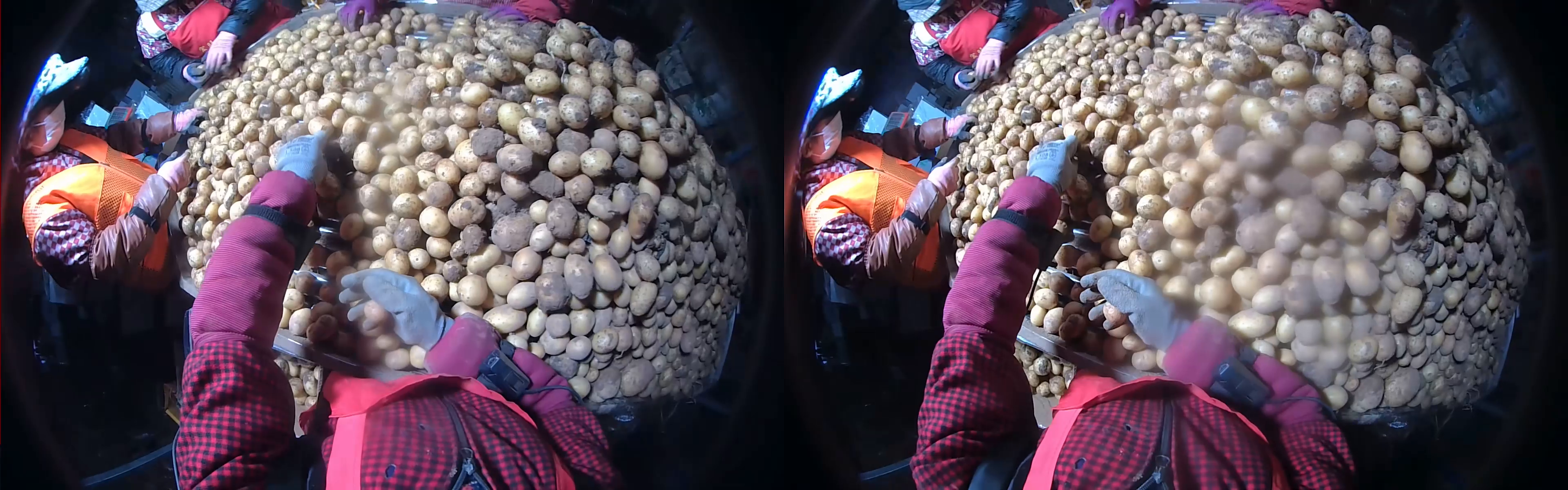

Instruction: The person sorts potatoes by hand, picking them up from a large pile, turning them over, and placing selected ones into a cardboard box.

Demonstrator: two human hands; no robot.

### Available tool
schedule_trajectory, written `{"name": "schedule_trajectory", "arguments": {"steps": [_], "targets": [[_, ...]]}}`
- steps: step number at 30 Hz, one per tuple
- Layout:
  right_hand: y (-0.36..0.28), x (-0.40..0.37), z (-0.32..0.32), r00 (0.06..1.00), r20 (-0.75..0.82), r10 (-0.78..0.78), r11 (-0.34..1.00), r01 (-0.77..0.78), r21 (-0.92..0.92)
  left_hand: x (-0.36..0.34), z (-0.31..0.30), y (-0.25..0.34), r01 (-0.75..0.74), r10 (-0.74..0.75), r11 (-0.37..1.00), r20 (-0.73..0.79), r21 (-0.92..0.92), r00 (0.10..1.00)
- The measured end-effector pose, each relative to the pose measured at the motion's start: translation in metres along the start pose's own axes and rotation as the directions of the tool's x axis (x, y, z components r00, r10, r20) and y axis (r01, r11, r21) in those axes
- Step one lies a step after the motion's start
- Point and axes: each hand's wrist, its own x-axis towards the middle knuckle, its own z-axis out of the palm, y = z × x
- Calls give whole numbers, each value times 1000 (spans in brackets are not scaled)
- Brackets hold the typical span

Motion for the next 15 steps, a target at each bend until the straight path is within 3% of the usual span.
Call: {"name": "schedule_trajectory", "arguments": {"steps": [2, 5, 6, 8, 10, 11, 15], "targets": [[4, 1, -5, 1000, 3, -3, 1000, 3, 23, -12, -8, -1, -12, 12, 998, -10, -57, 1000], [6, 2, -5, 1000, 5, 20, 997, -21, 70, -30, -4, -20, 47, -82, 875, -52, -482, 995], [2, 1, 0, 998, -31, 63, 994, -60, 95, -41, -5, -25, 44, -112, 779, -69, -626, 991], [4, 7, -2, 998, -2, 58, 989, -57, 137, -60, -8, -36, 199, -196, 293, 145, -935, 970], [9, 14, -9, 996, 38, 75, 984, -80, 158, -74, -8, -39, -13, -207, 326, -85, -945, 975], [10, 12, -9, 998, 34, 51, 988, -55, 145, -84, -10, -43, 6, -236, 212, -45, -977, 971], [9, 11, -6, 999, 26, -20, 994, 17, 106, -145, -41, -37, -1, -267, 20, -6, -1000, 964]]}}
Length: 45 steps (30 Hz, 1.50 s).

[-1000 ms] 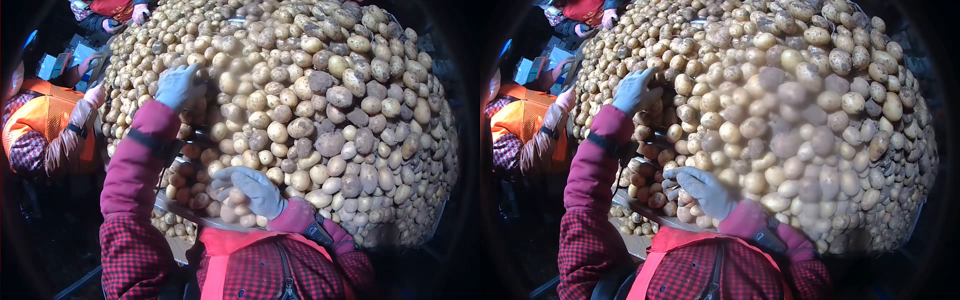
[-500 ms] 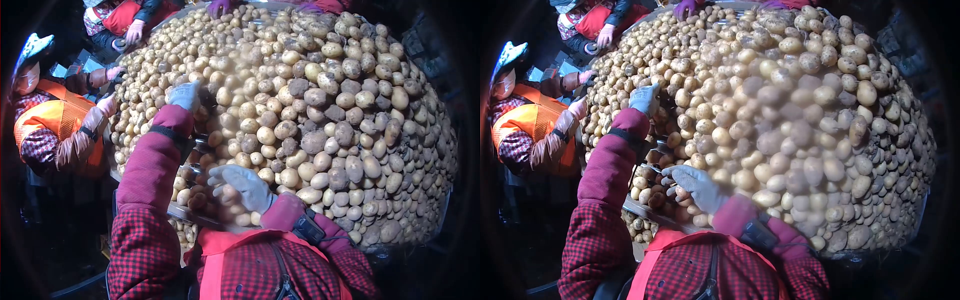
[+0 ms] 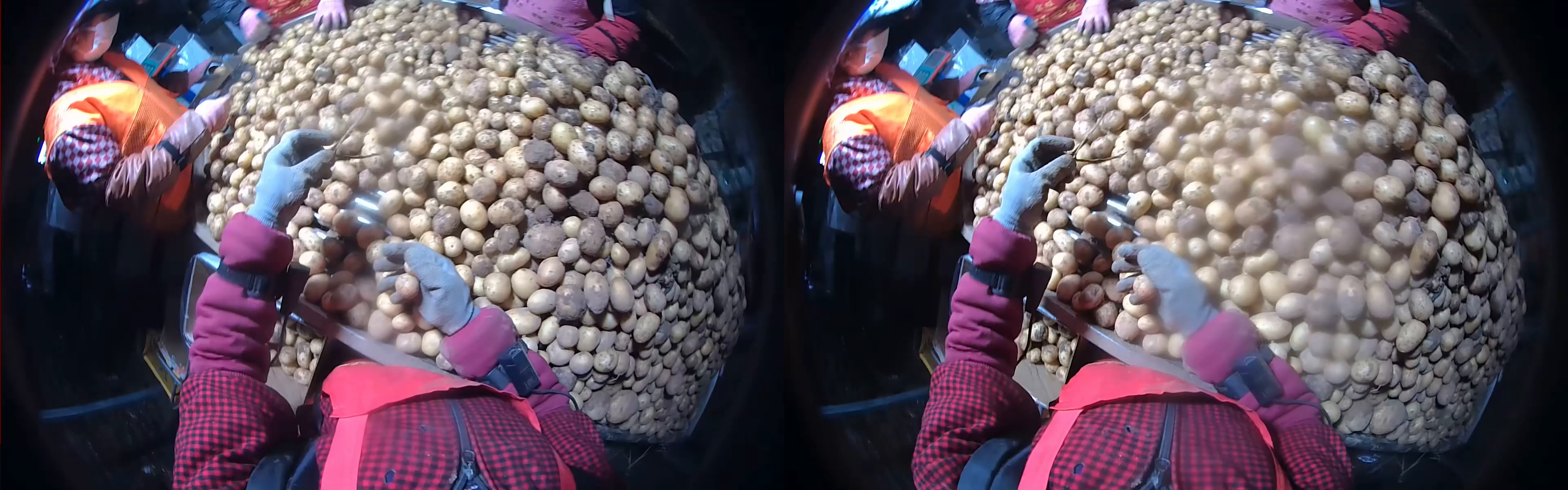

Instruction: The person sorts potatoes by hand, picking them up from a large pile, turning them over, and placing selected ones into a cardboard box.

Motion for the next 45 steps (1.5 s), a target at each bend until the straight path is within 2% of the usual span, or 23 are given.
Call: {"name": "schedule_trajectory", "arguments": {"steps": [3, 5, 7, 9, 13, 15, 17, 19, 20, 23, 27, 28, 29, 30, 31, 32, 33, 36, 39, 41, 42, 44, 45], "targets": [[3, 2, -7, 999, -17, 34, 999, -34, -1, -61, -6, 13, 82, -85, 994, -40, -69, 996], [4, -4, -3, 989, 66, -131, 951, 144, -274, -105, -11, 14, 101, -102, 994, -45, -31, 994], [9, -2, -6, 982, 101, -158, 960, 177, -215, -155, -22, 7, 219, -219, 973, 10, -70, 976], [13, 1, -10, 971, 160, -175, 962, 203, -183, -207, -19, 13, 457, -457, 889, 0, -36, 889], [15, -1, -11, 986, 88, -144, 969, 158, -191, -299, -4, -12, 580, -574, 814, 189, 23, 797], [19, -2, -8, 963, 104, -248, 867, 268, -420, -330, 10, -30, 585, -579, 810, 197, 32, 791], [17, -4, -1, 971, 101, -216, 903, 238, -357, -347, 18, -53, 662, -668, 744, 133, 94, 732], [17, -4, -1, 973, 104, -205, 912, 228, -340, -354, 28, -85, 515, -533, 824, 16, 237, 846], [18, -4, -2, 972, 112, -206, 911, 232, -340, -356, 28, -97, 363, -403, 867, 52, 341, 914], [17, -5, -3, 974, 103, -201, 909, 225, -351, -352, 34, -87, 197, -318, 722, 65, 663, 946], [19, -6, -1, 971, 113, -213, 897, 240, -370, -356, 27, -84, 220, -331, 786, 93, 577, 939], [18, -5, -4, 973, 114, -203, 905, 231, -359, -354, 30, -75, 354, -433, 793, 49, 495, 900], [17, -3, -7, 974, 117, -196, 910, 225, -347, -351, 32, -66, 340, -409, 809, 44, 479, 912], [18, -2, -14, 951, 193, -240, 816, 305, -492, -346, 33, -59, 321, -382, 826, 41, 464, 923], [19, 0, -17, 955, 211, -206, 898, 271, -347, -336, 32, -49, 298, -351, 842, 39, 449, 935], [21, 2, -19, 958, 229, -172, 956, 219, -196, -324, 29, -35, 160, -221, 824, 48, 543, 974], [20, 1, -16, 963, 204, -175, 947, 221, -231, -311, 29, -34, 55, -67, 851, 3, 522, 998], [17, -1, -9, 982, 123, -144, 960, 169, -224, -258, 25, -14, -46, 126, 865, -128, 499, 984], [8, -2, 4, 1000, -10, 12, 996, -12, -84, -178, 27, 8, -377, 388, 584, 161, 719, 908], [12, 2, -4, 997, 16, 73, 997, -73, -3, -123, 38, 8, -500, 445, 429, 306, 752, 841], [8, 1, -4, 998, 56, 30, 985, -20, -174, -97, 49, 8, -471, 376, 391, 329, 791, 866], [-1, -1, -3, 989, 136, -55, 865, 115, -489, -48, 74, 1, -535, 440, 231, 403, 813, 803], [-5, -5, 3, 997, 83, 2, 930, 28, -366, -26, 88, 0, -556, 457, 117, 452, 823, 766]]}}
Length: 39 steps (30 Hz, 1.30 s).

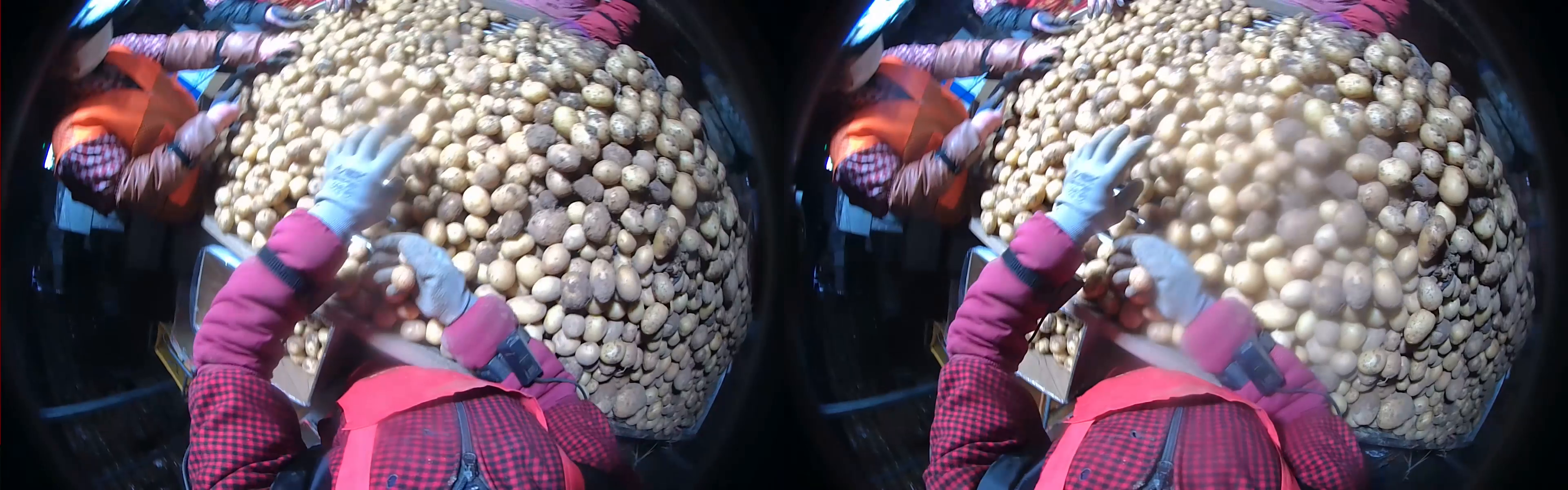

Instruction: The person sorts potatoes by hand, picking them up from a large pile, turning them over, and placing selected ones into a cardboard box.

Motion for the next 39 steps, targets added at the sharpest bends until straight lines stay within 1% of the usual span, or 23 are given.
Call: {"name": "schedule_trajectory", "arguments": {"steps": [2, 4, 6, 7, 8, 10, 11, 12, 14, 16, 18, 22, 23, 24, 26, 27, 28, 30, 34, 35, 36, 38, 39], "targets": [[-14, -7, 9, 988, -58, 145, 945, -121, 303, 40, 36, -11, -113, 111, 993, 39, 38, 993], [0, -3, 2, 996, -81, 26, 980, -9, 197, 74, 64, -20, -171, 159, 980, 126, 97, 979], [17, 4, -7, 981, -67, -182, 978, 188, 94, 105, 79, -27, -111, 85, 993, 358, 51, 930], [24, 7, -11, 952, -50, -303, 952, 305, 18, 114, 90, -31, -89, 49, 992, 369, 93, 928], [29, 10, -13, 953, -34, -301, 950, 303, 74, 118, 100, -35, -64, 8, 989, 381, 135, 925], [36, 5, -13, 995, -43, -86, 947, 95, 307, 119, 104, -43, -119, 88, 990, 321, 79, 943], [37, 6, -15, 999, -31, 11, 908, 3, 419, 121, 106, -45, -121, 91, 990, 327, 73, 941], [27, 5, -15, 998, -58, 11, 929, 11, 371, 120, 110, -50, -156, 121, 983, 294, 100, 948], [-3, -6, -9, 994, -109, 18, 959, 14, 284, 120, 120, -61, -209, 145, 960, 310, 184, 940], [-4, -6, -10, 990, -139, 11, 954, 31, 298, 129, 122, -75, -233, 170, 960, 335, 157, 927], [-4, -5, -13, 989, -145, -2, 944, 50, 326, 133, 132, -90, -257, 194, 940, 271, 222, 943], [-9, -7, -16, 989, -146, 11, 944, 38, 329, 146, 150, -117, -106, 33, 942, 226, 319, 974], [-6, -7, -19, 990, -141, -19, 941, 66, 331, 151, 150, -130, -121, 36, 929, 243, 349, 969], [-8, -6, -22, 988, -153, -11, 940, 62, 337, 154, 145, -138, -101, 14, 942, 266, 319, 964], [-18, -7, -26, 983, -184, 11, 934, 56, 353, 164, 154, -154, -63, -39, 932, 271, 356, 962], [-19, -8, -24, 981, -189, 36, 928, 37, 371, 165, 159, -156, -62, -34, 920, 236, 388, 971], [-19, -7, -23, 980, -193, 53, 916, 30, 400, 168, 160, -161, -70, -59, 900, 278, 431, 959], [-20, -5, -24, 978, -197, 76, 897, 19, 442, 172, 160, -170, -107, -20, 894, 277, 436, 961], [-20, -6, -24, 976, -213, 54, 915, 37, 401, 185, 149, -184, -102, -16, 889, 253, 447, 967], [-19, -6, -25, 976, -213, 45, 923, 41, 383, 189, 143, -188, -78, -109, 865, 337, 496, 935], [-18, -6, -25, 977, -211, 36, 930, 44, 364, 191, 139, -187, -6, -174, 845, 286, 535, 942], [-18, -6, -25, 978, -204, 46, 922, 38, 386, 195, 129, -187, 70, -282, 834, 314, 547, 907], [-18, -6, -25, 979, -199, 52, 917, 32, 397, 193, 127, -185, 75, -296, 820, 308, 567, 904]]}}
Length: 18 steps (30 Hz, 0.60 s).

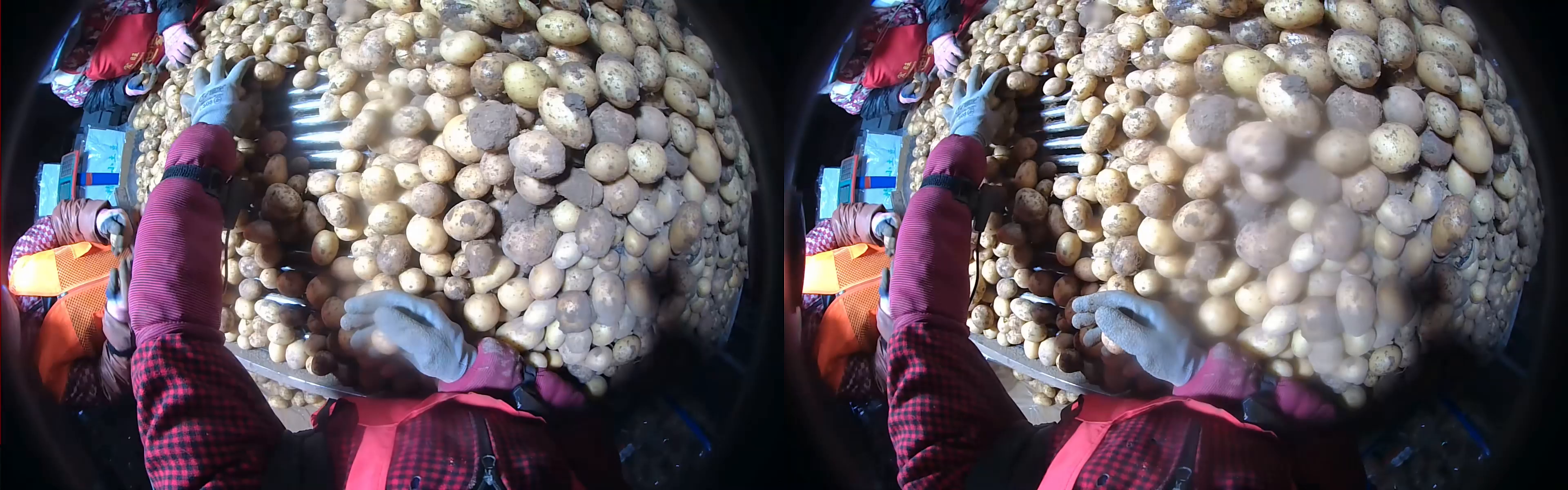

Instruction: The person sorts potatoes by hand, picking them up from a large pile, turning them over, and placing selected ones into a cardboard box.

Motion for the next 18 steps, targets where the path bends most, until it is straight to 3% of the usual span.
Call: {"name": "schedule_trajectory", "arguments": {"steps": [2, 3, 5, 7, 9, 10, 13, 14, 17, 18], "targets": [[4, 0, 2, 1000, -14, -20, 1000, 20, -1, -5, -1, 5, 37, -37, 999, 5, 34, 999], [5, 0, 4, 999, -21, -30, 1000, 30, -2, -21, -10, 15, -59, 50, 997, -181, -42, 982], [-5, 0, 7, 998, -41, 57, 997, -59, -48, -45, -7, 22, -444, 310, 843, -402, -303, 862], [-5, -1, 8, 995, -48, 83, 993, -86, -76, -89, -28, 42, -559, 434, 687, -355, -464, 828], [5, 2, 4, 999, -37, 34, 996, -37, -82, -130, -17, 50, -518, 542, 671, -126, -530, 831], [6, 2, 3, 998, -32, 48, 996, -50, -73, -148, -18, 49, -435, 425, 690, -162, -579, 890], [2, -1, 11, 997, -82, 15, 994, -24, -107, -177, -34, 42, -375, 371, 800, -105, -468, 923], [9, 2, 5, 999, -21, -31, 995, 29, -94, -186, -39, 35, -386, 390, 814, -83, -434, 917], [5, -2, 6, 1000, -18, -17, 993, 15, -118, -218, -42, 30, -362, 292, 832, -222, -421, 930], [10, -2, 4, 1000, -14, -28, 993, 26, -116, -231, -43, 27, -339, 286, 873, -197, -349, 938]]}}
